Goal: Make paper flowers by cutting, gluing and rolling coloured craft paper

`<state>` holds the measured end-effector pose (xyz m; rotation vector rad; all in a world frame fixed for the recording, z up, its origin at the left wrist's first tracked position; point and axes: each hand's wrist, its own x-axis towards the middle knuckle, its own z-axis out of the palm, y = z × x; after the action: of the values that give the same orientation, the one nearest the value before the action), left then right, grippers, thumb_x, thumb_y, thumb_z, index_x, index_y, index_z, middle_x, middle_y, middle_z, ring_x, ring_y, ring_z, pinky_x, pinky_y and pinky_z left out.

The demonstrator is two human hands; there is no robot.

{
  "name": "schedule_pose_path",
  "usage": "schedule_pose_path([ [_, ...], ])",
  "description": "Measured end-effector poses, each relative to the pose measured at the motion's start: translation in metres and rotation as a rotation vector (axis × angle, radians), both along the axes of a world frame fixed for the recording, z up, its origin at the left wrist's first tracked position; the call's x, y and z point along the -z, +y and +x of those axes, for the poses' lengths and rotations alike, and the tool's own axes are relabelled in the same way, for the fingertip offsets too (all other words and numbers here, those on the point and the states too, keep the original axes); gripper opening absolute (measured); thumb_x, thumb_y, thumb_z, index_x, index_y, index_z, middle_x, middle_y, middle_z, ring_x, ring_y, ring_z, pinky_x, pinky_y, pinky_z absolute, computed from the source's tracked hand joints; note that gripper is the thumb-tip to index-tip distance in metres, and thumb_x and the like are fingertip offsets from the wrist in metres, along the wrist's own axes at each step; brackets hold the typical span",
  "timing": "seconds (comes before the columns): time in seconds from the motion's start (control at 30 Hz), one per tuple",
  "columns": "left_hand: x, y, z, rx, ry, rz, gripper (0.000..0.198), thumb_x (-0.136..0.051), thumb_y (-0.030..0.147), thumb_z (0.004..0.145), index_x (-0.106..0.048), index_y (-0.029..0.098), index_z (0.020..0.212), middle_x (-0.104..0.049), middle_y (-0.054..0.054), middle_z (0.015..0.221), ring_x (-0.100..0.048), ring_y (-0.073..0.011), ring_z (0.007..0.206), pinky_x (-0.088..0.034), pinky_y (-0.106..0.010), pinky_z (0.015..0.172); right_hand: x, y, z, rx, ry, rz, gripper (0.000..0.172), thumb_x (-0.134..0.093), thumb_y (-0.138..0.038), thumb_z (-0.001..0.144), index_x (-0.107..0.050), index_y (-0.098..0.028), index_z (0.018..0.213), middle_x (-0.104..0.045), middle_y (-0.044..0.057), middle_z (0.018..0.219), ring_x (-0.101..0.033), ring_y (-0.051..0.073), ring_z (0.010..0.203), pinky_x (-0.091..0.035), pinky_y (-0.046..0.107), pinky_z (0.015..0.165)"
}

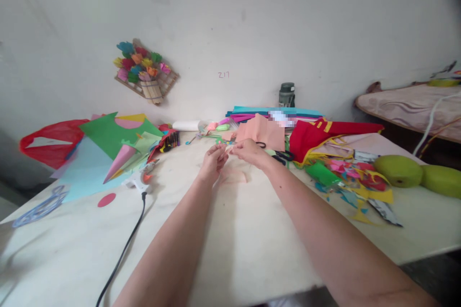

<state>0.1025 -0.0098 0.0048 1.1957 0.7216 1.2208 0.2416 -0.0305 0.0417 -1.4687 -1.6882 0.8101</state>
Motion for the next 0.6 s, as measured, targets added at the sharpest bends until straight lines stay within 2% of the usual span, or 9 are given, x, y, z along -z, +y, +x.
schedule_pose_path([
  [0.13,0.0011,0.0012,-0.0009,-0.021,0.151,-0.019,0.024,-0.061,0.035,0.065,-0.055,0.014,0.073,-0.042,0.005,0.044,-0.020,-0.0014,0.032,-0.005,-0.021,0.035,0.0033,0.0027,0.0023,-0.018,-0.039,0.042,0.020,-0.050,-0.031,0.067,-0.060,-0.013,0.062,-0.038,-0.004,0.049,-0.032,0.006,0.044,-0.023,0.020,0.043],
  [0.27,0.0017,0.0011,-0.0028,-0.037,0.223,0.017,0.030,-0.064,0.041,0.063,-0.057,0.012,0.068,-0.039,0.006,0.042,-0.021,-0.0015,0.033,-0.007,-0.022,0.036,0.0047,0.0058,0.0030,-0.021,-0.111,0.089,0.020,-0.048,-0.028,0.068,-0.056,-0.013,0.057,-0.037,-0.003,0.049,-0.034,0.007,0.047,-0.024,0.020,0.044],
  [0.4,0.0016,0.0010,-0.0051,-0.032,0.195,0.032,0.034,-0.067,0.044,0.060,-0.056,0.013,0.068,-0.033,0.008,0.041,-0.018,-0.0013,0.034,-0.006,-0.021,0.037,0.0023,0.0058,0.0022,-0.025,-0.178,0.112,0.021,-0.047,-0.026,0.070,-0.055,-0.012,0.056,-0.042,-0.002,0.051,-0.038,0.007,0.050,-0.025,0.019,0.045],
  [0.6,0.0020,0.0025,-0.0059,-0.092,0.062,-0.006,0.028,-0.069,0.037,0.059,-0.054,0.014,0.065,-0.025,0.010,0.038,-0.014,-0.0017,0.033,-0.005,-0.020,0.035,-0.0021,0.0016,0.0031,0.004,-0.126,0.090,0.026,-0.043,-0.033,0.079,-0.059,-0.014,0.073,-0.047,-0.002,0.051,-0.040,0.008,0.046,-0.027,0.019,0.045],
])
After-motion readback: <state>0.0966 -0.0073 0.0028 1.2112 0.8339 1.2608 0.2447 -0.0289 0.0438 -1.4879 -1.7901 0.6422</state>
